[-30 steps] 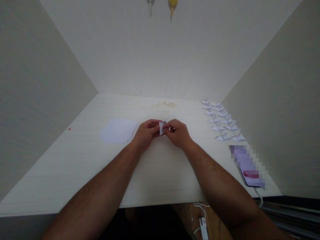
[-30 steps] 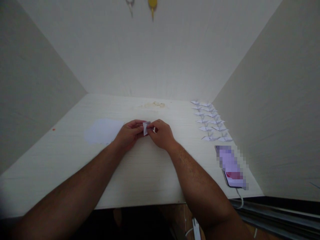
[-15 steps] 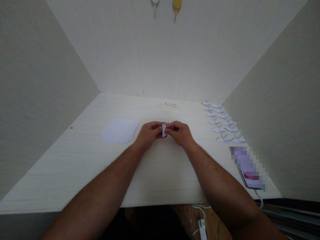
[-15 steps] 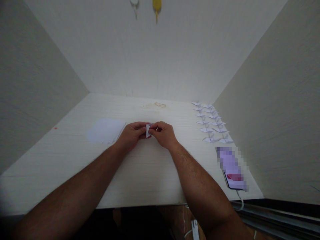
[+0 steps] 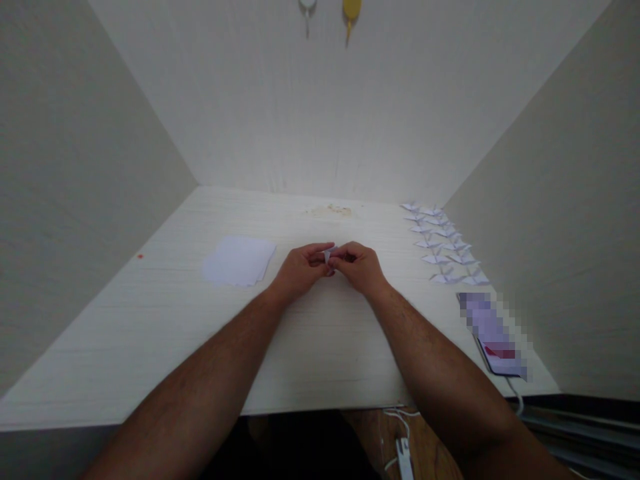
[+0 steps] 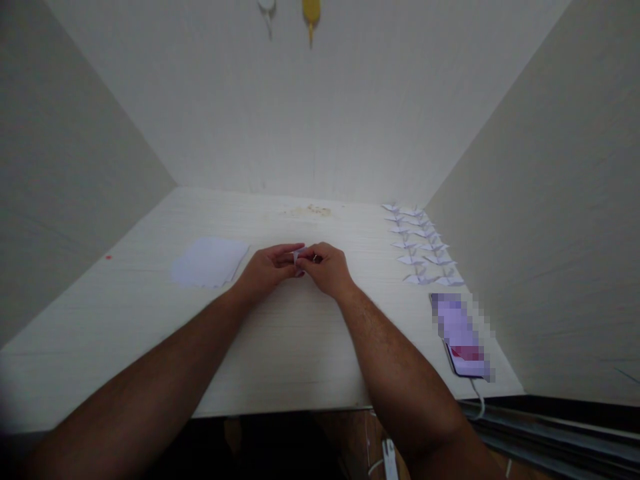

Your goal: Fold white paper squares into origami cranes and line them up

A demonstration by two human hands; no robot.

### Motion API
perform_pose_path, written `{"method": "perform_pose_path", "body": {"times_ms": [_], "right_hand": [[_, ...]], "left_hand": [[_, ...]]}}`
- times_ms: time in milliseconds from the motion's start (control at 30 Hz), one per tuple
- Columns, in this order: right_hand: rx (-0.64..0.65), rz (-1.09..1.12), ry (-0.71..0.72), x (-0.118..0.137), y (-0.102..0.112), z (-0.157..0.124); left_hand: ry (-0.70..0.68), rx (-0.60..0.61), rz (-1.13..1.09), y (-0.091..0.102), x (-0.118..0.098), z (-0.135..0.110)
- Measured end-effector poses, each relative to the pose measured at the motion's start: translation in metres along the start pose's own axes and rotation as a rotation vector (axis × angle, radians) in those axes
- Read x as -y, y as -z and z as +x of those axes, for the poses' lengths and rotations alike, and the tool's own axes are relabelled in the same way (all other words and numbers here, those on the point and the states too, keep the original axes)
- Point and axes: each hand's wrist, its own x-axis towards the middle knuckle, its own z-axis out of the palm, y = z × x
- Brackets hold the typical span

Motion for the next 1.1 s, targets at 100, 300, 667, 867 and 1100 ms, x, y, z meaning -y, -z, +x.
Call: {"method": "perform_pose_path", "body": {"times_ms": [100, 300, 667, 867, 1100], "right_hand": [[0.013, 0.016, -0.010, 0.0006, -0.0001, -0.0004], [-0.008, -0.058, 0.029, -0.0012, 0.0005, 0.0006], [0.016, -0.043, 0.012, -0.0070, -0.0002, 0.0003], [-0.001, -0.042, 0.002, -0.0029, -0.0006, 0.0002], [-0.016, -0.076, -0.001, 0.0004, 0.0000, 0.0000]], "left_hand": [[-0.001, -0.012, 0.020, -0.0009, -0.0018, -0.0008], [-0.007, -0.006, 0.043, -0.0005, -0.0014, -0.0011], [-0.014, 0.001, 0.062, -0.0001, -0.0021, -0.0013], [-0.024, -0.005, 0.046, -0.0024, -0.0044, -0.0028], [-0.030, 0.000, 0.081, -0.0010, -0.0036, -0.0019]]}}
